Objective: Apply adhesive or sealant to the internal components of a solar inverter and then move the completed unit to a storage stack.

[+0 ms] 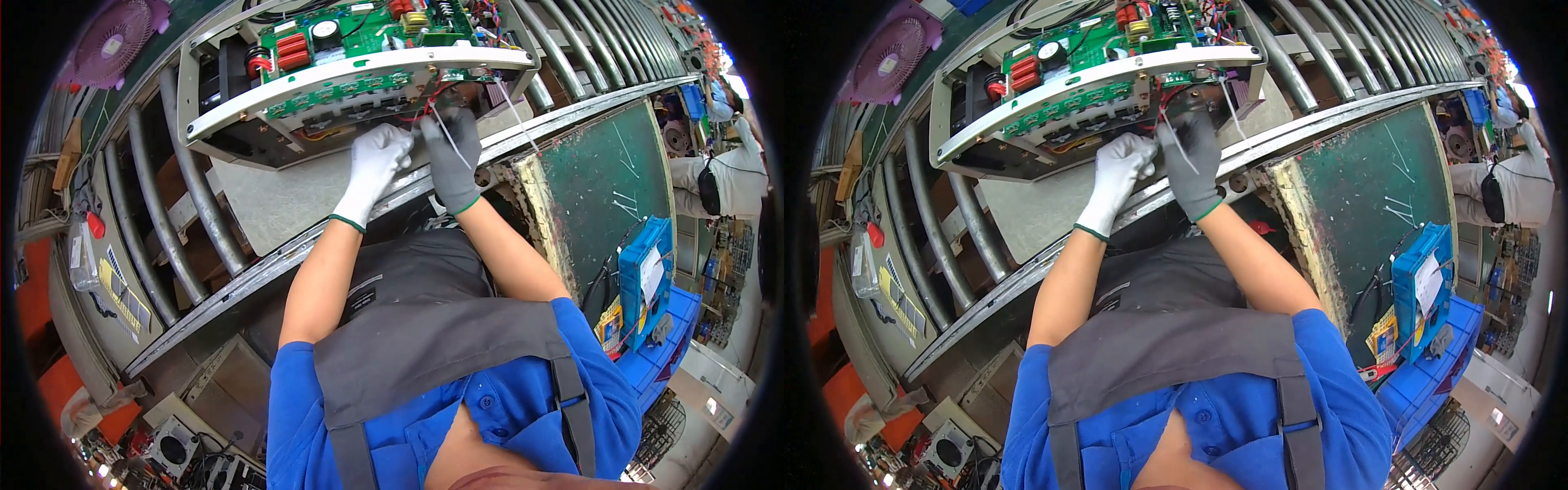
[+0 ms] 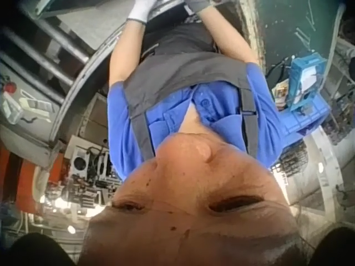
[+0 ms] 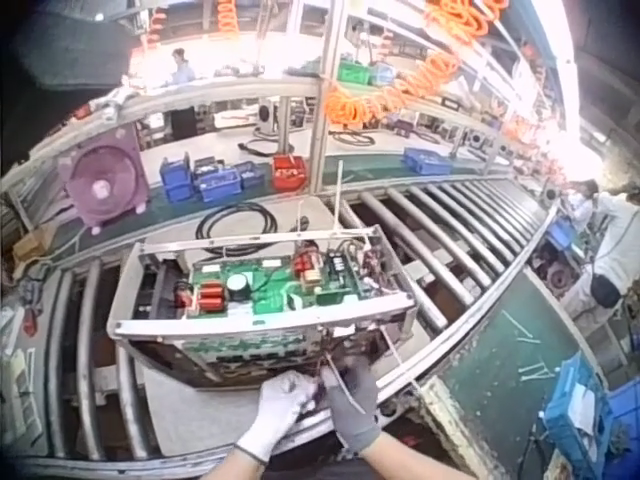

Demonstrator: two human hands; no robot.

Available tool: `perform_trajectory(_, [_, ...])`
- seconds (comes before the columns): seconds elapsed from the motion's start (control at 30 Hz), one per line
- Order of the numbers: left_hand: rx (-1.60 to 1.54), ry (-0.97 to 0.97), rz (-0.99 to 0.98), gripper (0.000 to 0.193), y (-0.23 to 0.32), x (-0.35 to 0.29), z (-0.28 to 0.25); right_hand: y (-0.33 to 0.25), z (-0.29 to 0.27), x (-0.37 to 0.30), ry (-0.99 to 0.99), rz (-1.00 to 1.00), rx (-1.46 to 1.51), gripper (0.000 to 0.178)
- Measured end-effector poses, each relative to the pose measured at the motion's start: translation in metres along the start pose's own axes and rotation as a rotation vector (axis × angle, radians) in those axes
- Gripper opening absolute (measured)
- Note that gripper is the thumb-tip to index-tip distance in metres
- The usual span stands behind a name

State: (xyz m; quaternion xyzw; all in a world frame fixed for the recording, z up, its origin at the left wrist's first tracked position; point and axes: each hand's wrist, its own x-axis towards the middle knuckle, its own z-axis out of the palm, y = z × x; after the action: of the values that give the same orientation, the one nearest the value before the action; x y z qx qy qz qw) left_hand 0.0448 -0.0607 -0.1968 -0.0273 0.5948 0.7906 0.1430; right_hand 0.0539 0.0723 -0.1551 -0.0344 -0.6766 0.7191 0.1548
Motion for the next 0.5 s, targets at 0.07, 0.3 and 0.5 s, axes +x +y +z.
perform_trajectory(0.07, [0.037, 0.002, -0.063, 0.016, 0.001, -0.001, -0.007, 0.006, 0.000, 0.000, -0.001, -0.003, -0.022, 0.015])
perform_trajectory(0.3, [-0.019, -0.049, -0.068, 0.033, 0.030, -0.003, -0.002, 0.009, -0.011, -0.005, -0.036, -0.021, -0.043, 0.015])
perform_trajectory(0.5, [0.090, 0.188, -0.098, 0.021, 0.029, 0.000, 0.022, 0.015, -0.009, 0.007, -0.018, -0.085, -0.020, 0.014])
